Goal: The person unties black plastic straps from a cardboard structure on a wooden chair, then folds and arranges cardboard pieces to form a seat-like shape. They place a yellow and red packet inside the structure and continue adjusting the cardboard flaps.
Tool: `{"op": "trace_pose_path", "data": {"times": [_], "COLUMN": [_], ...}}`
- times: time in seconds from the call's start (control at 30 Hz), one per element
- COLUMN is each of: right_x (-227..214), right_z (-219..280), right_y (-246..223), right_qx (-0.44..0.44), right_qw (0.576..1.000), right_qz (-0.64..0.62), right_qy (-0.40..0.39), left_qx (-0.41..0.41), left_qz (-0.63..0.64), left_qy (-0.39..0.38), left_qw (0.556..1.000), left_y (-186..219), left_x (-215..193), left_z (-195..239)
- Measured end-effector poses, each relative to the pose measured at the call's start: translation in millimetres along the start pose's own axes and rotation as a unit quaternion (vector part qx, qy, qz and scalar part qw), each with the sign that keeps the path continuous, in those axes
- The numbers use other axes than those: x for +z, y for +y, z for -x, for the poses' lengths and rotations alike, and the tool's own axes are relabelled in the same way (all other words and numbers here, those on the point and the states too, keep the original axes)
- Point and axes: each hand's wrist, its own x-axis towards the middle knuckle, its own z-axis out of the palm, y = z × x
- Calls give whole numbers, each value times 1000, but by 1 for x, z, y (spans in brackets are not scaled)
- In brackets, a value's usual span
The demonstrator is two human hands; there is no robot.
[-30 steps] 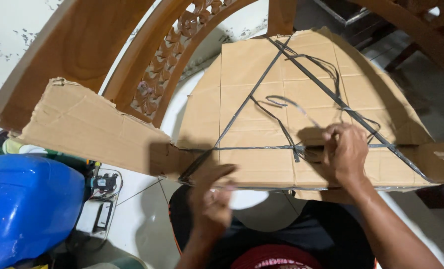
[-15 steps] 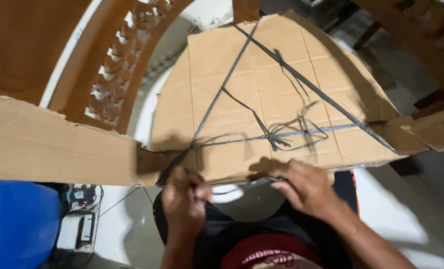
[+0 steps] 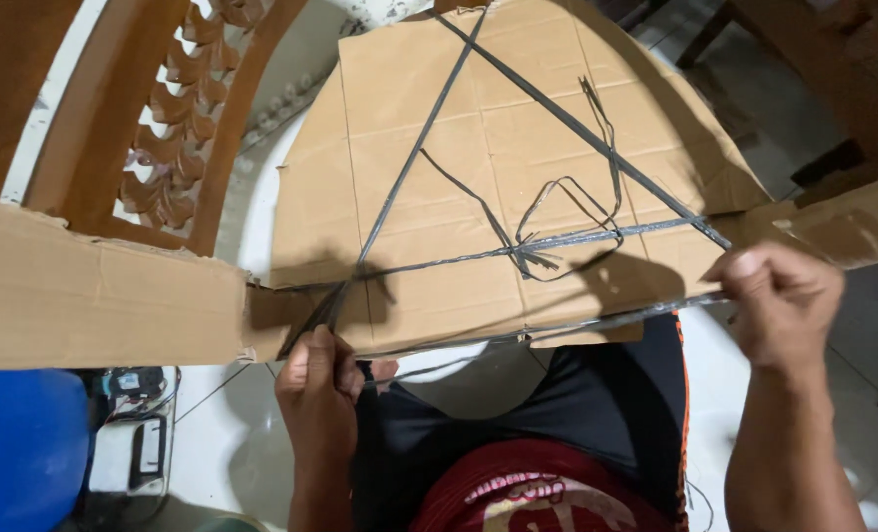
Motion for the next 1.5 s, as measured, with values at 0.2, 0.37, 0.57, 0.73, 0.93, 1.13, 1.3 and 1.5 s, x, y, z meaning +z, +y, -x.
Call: {"op": "trace_pose_path", "data": {"times": [0.2, 0.37, 0.57, 0.73, 0.93, 1.13, 1.3, 1.5], "right_x": [11, -6, 65, 140, 134, 112, 107, 105], "right_z": [-18, -20, -10, 5, -15, -22, -8, -1], "right_y": [-43, -14, -107, -149, -106, -95, -94, -66], "right_qx": [90, -4, -282, -294, 0, 79, 96, 96], "right_qw": [983, 996, 930, 884, 945, 973, 946, 942], "right_qz": [-114, 7, 220, 72, -157, -150, -31, 7], "right_qy": [110, 91, -81, -356, -288, -158, -310, -321], "left_qx": [-33, -28, 269, 171, 184, -88, 57, 39], "left_qz": [-38, -36, -427, -294, -10, 216, 311, 371], "left_qy": [-19, -16, -252, -371, -407, -258, -271, -227], "left_qw": [999, 999, 826, 864, 895, 937, 909, 900], "left_y": [-10, -8, -11, 12, -22, 49, 62, 64], "left_x": [1, 6, 7, 43, 2, 13, 27, 31], "left_z": [1, 3, 0, 16, -41, -34, -36, -47]}}
